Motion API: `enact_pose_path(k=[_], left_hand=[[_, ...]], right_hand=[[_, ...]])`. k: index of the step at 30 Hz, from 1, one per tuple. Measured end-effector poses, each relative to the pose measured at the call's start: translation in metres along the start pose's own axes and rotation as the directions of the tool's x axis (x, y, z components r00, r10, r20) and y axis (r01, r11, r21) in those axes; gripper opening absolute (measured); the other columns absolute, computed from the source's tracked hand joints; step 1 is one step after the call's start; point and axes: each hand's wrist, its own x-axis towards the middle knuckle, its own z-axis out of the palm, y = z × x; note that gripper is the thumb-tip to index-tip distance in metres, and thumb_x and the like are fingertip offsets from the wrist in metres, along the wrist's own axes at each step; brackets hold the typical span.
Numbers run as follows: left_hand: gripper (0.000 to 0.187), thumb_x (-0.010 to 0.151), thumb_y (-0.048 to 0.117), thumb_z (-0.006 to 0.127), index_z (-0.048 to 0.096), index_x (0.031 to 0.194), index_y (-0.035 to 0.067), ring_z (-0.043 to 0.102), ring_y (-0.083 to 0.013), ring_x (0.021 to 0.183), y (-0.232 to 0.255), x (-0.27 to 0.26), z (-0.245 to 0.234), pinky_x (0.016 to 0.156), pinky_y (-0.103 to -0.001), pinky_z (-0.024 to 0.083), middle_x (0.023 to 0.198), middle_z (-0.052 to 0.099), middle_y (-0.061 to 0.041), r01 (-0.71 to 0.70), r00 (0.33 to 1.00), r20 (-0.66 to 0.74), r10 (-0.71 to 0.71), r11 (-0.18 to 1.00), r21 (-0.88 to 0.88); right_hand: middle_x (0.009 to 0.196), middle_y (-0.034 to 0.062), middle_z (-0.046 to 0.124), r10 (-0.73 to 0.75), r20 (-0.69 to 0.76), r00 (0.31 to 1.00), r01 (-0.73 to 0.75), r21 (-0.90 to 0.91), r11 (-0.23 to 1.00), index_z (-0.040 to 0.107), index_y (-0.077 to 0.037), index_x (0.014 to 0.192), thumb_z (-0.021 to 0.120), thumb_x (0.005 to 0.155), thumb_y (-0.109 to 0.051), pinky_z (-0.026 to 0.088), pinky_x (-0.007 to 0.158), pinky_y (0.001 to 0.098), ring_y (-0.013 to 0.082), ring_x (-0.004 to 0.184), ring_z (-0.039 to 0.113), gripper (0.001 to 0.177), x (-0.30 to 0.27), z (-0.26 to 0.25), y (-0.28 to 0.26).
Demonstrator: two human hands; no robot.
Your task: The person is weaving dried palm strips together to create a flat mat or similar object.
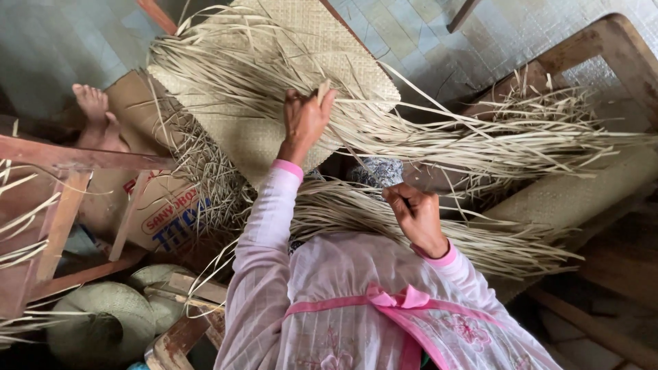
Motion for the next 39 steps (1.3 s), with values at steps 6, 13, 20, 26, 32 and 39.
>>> enact_pose_path(k=[6,13,20,26,32,39], left_hand=[[0.034,0.077,0.031,0.060,0.062,0.054,0.007,0.051,-0.0345,0.038,-0.033,-0.001,0.009,0.042,-0.039,0.044,0.034,0.045,-0.015,0.095,0.980,-0.182,-0.077,0.991,0.090],[0.014,0.077,0.012,0.061,0.062,0.078,-0.002,0.047,-0.0338,0.046,0.107,0.023,-0.081,0.052,-0.038,0.042,0.057,0.053,-0.016,-0.285,0.908,-0.410,0.088,0.846,-0.450],[0.011,0.073,0.027,0.062,0.059,0.068,0.019,0.056,-0.0140,0.061,0.145,0.015,-0.060,0.083,-0.041,0.040,0.062,0.054,0.004,-0.529,0.846,-0.375,0.378,0.682,-0.505],[0.029,0.085,0.021,0.056,0.048,0.061,0.008,0.054,-0.0166,0.048,0.122,0.036,-0.071,0.083,-0.034,0.039,0.051,0.050,-0.003,-0.362,0.929,-0.264,0.258,0.781,-0.508],[0.025,0.085,0.024,0.057,0.053,0.064,0.011,0.056,-0.0135,0.054,0.149,0.021,-0.077,0.084,-0.036,0.038,0.059,0.057,0.001,-0.402,0.914,-0.322,0.246,0.648,-0.647],[0.030,0.084,0.023,0.058,0.053,0.059,0.008,0.053,-0.0148,0.042,0.131,0.014,-0.055,0.080,-0.032,0.040,0.046,0.053,-0.001,-0.347,0.930,-0.337,0.147,0.654,-0.672]], right_hand=[[0.052,0.0113,0.056,0.146,-0.076,0.986,-0.128,0.201,0.971,0.064,-0.002,0.066,0.052,0.078,0.001,0.040,0.050,0.0259,0.0109,0.052,0.042,0.018,-0.010,-0.020,0.007],[0.049,-0.0018,0.025,0.436,0.231,0.870,-0.415,0.821,0.392,0.054,0.001,0.081,0.047,0.084,-0.008,0.021,0.032,0.0131,0.0037,0.037,0.022,0.011,0.024,-0.048,0.047],[0.046,0.0062,0.043,0.281,0.477,0.833,-0.553,0.721,0.417,0.053,0.000,0.084,0.048,0.085,-0.016,0.035,0.027,0.0167,0.0073,0.030,0.041,0.017,0.028,-0.044,0.039],[0.052,0.0088,0.054,0.312,0.286,0.906,-0.407,0.386,0.828,0.060,0.000,0.072,0.050,0.090,-0.018,0.045,0.041,0.0200,0.0112,0.042,0.053,0.026,0.020,-0.047,0.044],[0.049,-0.0036,0.027,0.345,0.500,0.794,-0.600,0.732,0.322,0.050,0.000,0.070,0.049,0.090,-0.020,0.027,0.024,0.0130,0.0032,0.033,0.032,0.029,0.027,-0.028,0.065],[0.054,-0.0128,0.025,0.210,0.658,0.723,-0.666,0.745,-0.040,0.042,-0.007,0.074,0.041,0.093,-0.018,0.028,0.032,0.0087,-0.0052,0.036,0.033,0.022,0.026,-0.017,0.048]])
